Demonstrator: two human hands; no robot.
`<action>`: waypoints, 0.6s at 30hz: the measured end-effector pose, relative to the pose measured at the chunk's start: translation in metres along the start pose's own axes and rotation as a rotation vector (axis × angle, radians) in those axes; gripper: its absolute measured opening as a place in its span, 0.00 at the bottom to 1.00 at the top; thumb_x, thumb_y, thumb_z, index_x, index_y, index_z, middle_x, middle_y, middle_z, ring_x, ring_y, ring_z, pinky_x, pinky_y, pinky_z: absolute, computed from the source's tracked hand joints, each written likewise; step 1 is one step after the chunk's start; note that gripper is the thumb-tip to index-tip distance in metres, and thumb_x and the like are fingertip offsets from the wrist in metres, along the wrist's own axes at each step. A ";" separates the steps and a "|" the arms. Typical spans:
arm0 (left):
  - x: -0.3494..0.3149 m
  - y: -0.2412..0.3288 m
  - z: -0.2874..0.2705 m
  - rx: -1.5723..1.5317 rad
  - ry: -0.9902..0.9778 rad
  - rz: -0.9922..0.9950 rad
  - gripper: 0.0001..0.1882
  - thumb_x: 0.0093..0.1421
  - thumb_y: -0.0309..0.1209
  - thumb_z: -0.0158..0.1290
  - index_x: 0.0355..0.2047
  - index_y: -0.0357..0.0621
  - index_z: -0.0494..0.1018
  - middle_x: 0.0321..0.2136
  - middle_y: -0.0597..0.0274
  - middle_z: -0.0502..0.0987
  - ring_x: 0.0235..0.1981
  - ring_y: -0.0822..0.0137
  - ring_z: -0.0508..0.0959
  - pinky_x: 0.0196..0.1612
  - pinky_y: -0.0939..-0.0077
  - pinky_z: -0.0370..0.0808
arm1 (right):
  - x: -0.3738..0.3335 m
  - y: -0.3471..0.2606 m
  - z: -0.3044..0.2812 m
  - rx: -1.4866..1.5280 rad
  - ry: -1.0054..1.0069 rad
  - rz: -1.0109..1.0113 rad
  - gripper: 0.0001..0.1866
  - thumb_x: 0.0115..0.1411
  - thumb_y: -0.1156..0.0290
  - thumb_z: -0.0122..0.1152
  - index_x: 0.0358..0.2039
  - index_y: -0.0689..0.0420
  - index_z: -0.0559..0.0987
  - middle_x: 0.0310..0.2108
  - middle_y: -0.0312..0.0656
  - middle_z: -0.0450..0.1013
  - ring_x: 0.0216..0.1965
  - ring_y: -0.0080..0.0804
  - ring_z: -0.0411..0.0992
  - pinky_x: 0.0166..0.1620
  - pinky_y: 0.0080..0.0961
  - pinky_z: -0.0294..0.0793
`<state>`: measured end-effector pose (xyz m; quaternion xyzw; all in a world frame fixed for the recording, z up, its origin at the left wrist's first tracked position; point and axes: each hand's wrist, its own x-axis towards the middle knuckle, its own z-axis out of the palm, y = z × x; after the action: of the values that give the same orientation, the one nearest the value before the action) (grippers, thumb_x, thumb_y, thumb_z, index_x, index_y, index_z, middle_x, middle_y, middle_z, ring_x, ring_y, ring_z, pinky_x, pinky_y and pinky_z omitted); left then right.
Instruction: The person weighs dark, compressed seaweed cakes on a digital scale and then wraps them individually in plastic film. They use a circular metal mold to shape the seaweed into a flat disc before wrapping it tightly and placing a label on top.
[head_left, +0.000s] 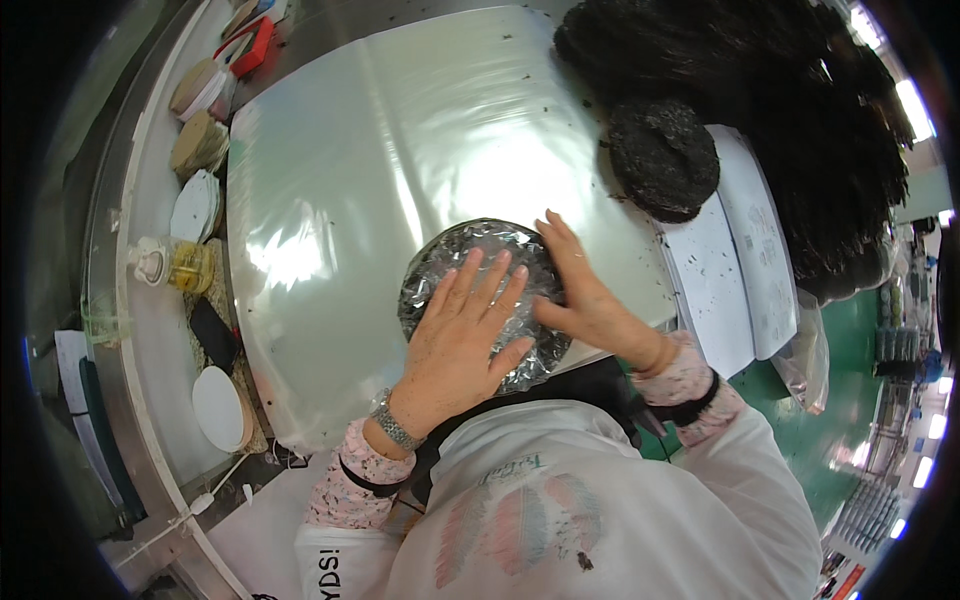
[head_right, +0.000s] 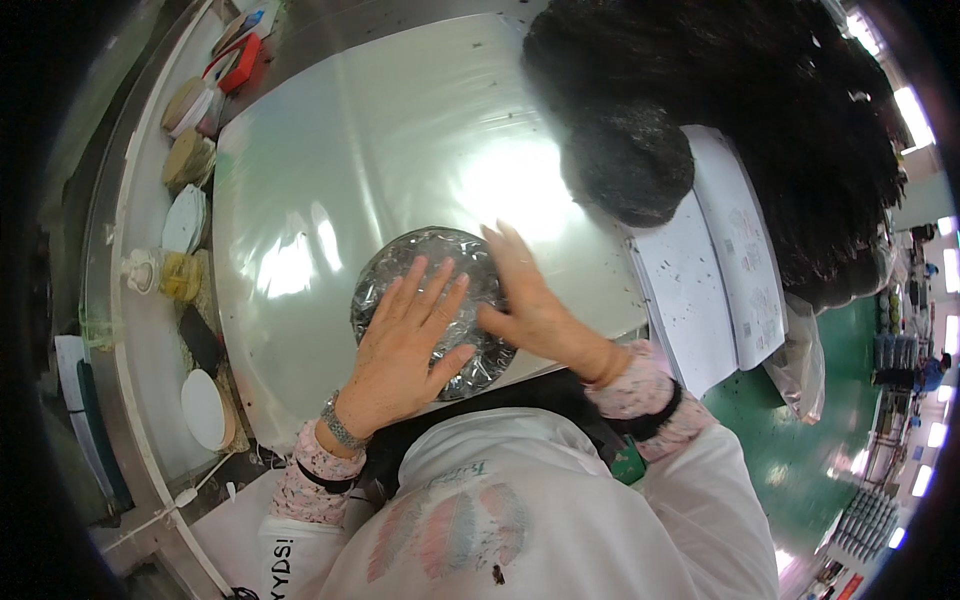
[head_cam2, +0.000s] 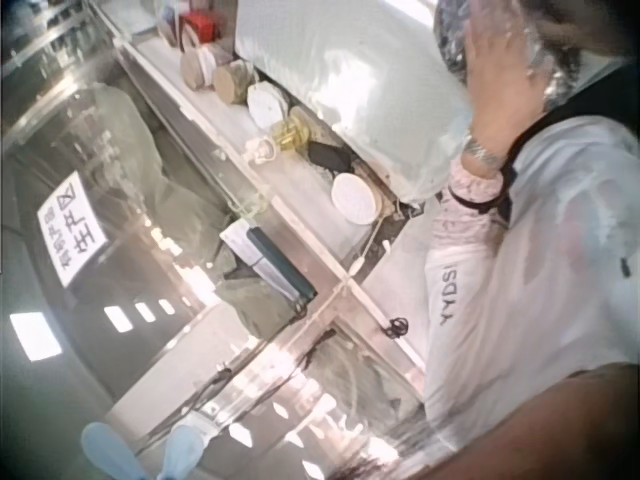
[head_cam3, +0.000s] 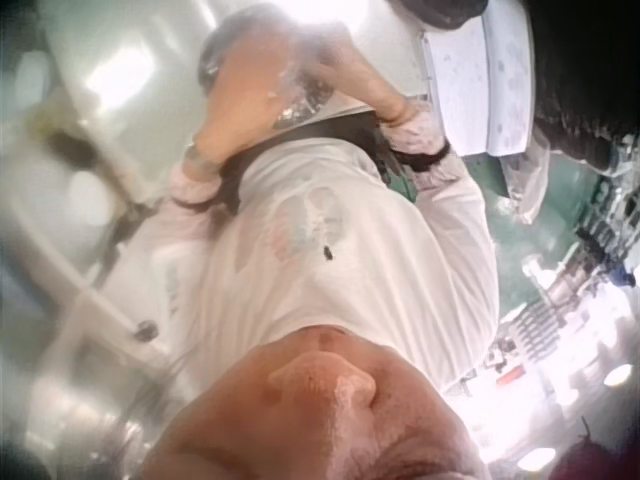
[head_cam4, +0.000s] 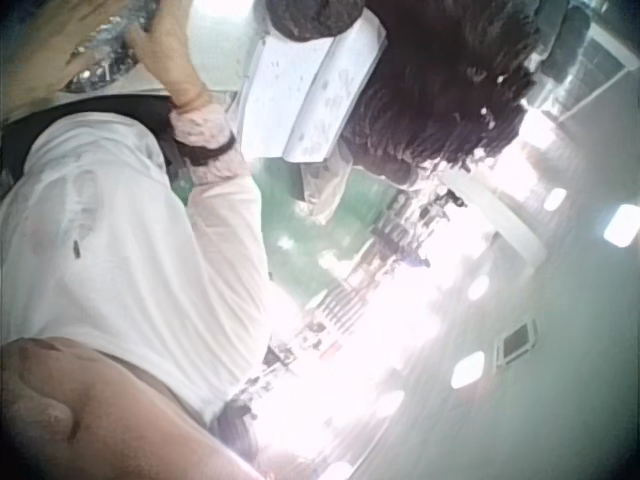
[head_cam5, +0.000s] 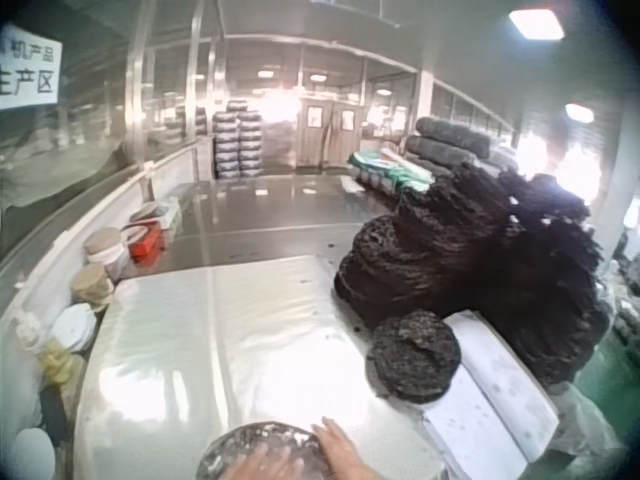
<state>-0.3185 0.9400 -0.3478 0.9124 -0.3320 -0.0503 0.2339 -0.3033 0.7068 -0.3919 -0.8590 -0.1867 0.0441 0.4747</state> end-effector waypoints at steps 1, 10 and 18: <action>0.001 0.001 -0.001 0.007 -0.018 -0.012 0.39 0.69 0.47 0.54 0.73 0.44 0.57 0.75 0.52 0.55 0.76 0.47 0.51 0.75 0.48 0.50 | 0.004 -0.005 0.007 -0.043 0.049 -0.008 0.47 0.56 0.72 0.67 0.73 0.66 0.55 0.74 0.67 0.46 0.76 0.62 0.44 0.75 0.45 0.49; 0.005 0.007 -0.003 0.036 -0.058 -0.066 0.40 0.66 0.46 0.56 0.73 0.43 0.59 0.75 0.52 0.54 0.77 0.46 0.49 0.75 0.46 0.48 | -0.110 0.059 -0.130 -0.381 0.615 0.245 0.24 0.61 0.73 0.68 0.58 0.61 0.78 0.59 0.54 0.75 0.61 0.53 0.73 0.63 0.39 0.72; 0.006 0.010 -0.003 0.063 -0.088 -0.059 0.40 0.67 0.46 0.56 0.73 0.42 0.58 0.75 0.52 0.54 0.77 0.45 0.48 0.75 0.45 0.47 | -0.193 0.206 -0.208 -1.147 0.543 0.216 0.27 0.63 0.71 0.64 0.61 0.64 0.72 0.64 0.55 0.69 0.64 0.53 0.69 0.64 0.42 0.71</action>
<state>-0.3188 0.9309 -0.3405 0.9257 -0.3161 -0.0867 0.1888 -0.3715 0.3716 -0.4697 -0.9709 0.0337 -0.2341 -0.0367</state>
